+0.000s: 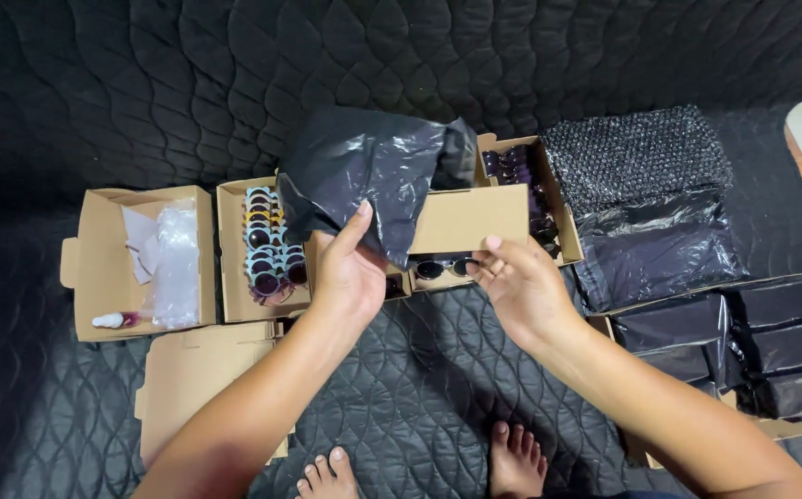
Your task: The person assembles a cardboard box, places a pair of sunglasses wrapped in bubble wrap inside, and closes the box. They then place the box into a black plastic shipping bag and seal it. Finally, they take a pair of sunglasses from a box, inspect them, and wipe the lenses with a white cloth.
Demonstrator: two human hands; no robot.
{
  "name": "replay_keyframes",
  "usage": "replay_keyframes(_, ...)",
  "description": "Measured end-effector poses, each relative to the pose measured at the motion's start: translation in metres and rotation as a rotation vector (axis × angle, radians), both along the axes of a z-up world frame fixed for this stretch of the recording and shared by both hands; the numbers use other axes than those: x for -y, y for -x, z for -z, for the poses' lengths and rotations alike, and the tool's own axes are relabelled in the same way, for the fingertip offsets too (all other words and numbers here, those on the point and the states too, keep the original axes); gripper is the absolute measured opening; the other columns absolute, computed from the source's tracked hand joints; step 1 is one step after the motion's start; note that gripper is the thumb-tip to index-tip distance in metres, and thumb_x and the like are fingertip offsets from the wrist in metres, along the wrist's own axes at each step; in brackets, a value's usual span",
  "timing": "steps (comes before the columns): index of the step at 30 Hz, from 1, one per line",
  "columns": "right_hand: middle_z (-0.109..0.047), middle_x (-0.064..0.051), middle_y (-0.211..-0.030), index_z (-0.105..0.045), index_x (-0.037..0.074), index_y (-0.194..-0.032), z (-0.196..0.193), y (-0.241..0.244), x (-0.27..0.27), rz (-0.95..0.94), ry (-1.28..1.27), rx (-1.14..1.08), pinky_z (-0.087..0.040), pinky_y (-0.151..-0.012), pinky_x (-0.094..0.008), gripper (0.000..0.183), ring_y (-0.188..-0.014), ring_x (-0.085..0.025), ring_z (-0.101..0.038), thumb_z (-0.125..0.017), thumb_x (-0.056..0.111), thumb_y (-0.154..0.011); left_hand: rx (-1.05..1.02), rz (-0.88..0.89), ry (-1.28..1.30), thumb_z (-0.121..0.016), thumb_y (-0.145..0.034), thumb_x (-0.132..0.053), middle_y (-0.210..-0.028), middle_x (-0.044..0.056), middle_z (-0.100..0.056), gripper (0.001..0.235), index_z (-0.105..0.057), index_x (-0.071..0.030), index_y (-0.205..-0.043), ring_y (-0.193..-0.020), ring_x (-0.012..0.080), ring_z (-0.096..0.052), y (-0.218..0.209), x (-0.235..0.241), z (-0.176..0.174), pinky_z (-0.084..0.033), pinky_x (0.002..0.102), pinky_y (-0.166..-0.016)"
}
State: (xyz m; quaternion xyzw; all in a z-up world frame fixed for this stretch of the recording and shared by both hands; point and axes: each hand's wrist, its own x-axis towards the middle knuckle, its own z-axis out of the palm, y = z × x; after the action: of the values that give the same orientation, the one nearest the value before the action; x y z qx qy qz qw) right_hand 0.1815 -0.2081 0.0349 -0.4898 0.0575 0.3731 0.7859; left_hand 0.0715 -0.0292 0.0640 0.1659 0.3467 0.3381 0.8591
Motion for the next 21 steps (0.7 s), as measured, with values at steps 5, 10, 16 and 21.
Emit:
replay_keyframes(5,-0.062,-0.004,-0.094,-0.05,0.01,-0.126,-0.055,0.022,-0.009,-0.08,0.121,0.179,-0.058,-0.084,-0.034,0.051,-0.085,-0.019,-0.069,-0.077,0.005,-0.083,-0.011,-0.046,0.007,-0.079,-0.087,-0.009,-0.105,0.011,-0.075,0.03,-0.063,-0.017,-0.112,-0.099,0.0301,-0.073,0.001,-0.007,0.005,-0.062,0.047,-0.088)
replay_keyframes(10,-0.067,-0.004,-0.096,-0.049,0.011,-0.128,-0.041,0.023,-0.005,-0.086,0.167,0.127,-0.057,-0.083,-0.035,0.051,-0.083,-0.02,-0.07,-0.078,0.008,-0.085,0.028,0.003,0.029,-0.08,-0.086,-0.007,-0.111,0.013,-0.074,0.034,-0.064,-0.015,-0.115,-0.103,0.0316,-0.072,0.005,-0.006,0.022,-0.061,0.049,-0.094)
replay_keyframes(16,-0.064,0.0,-0.088,-0.059,0.01,-0.116,-0.029,0.023,-0.001,-0.157,0.288,0.2,-0.049,-0.072,-0.028,0.035,-0.081,-0.015,-0.067,-0.076,0.025,-0.09,-0.069,0.082,0.011,-0.081,-0.082,-0.003,-0.101,0.009,-0.073,0.038,-0.06,-0.017,-0.11,-0.095,0.026,-0.073,0.01,-0.003,0.011,-0.062,0.042,-0.088)
replay_keyframes(21,-0.057,-0.003,-0.09,-0.067,0.004,-0.126,-0.045,0.02,-0.009,-0.181,0.333,0.472,-0.046,-0.078,-0.025,0.042,-0.087,-0.012,-0.055,-0.079,0.012,-0.086,-0.066,0.089,0.05,-0.083,-0.082,-0.007,-0.098,0.01,-0.074,0.035,-0.061,-0.015,-0.108,-0.091,0.0256,-0.073,0.014,-0.002,0.019,-0.063,0.042,-0.084)
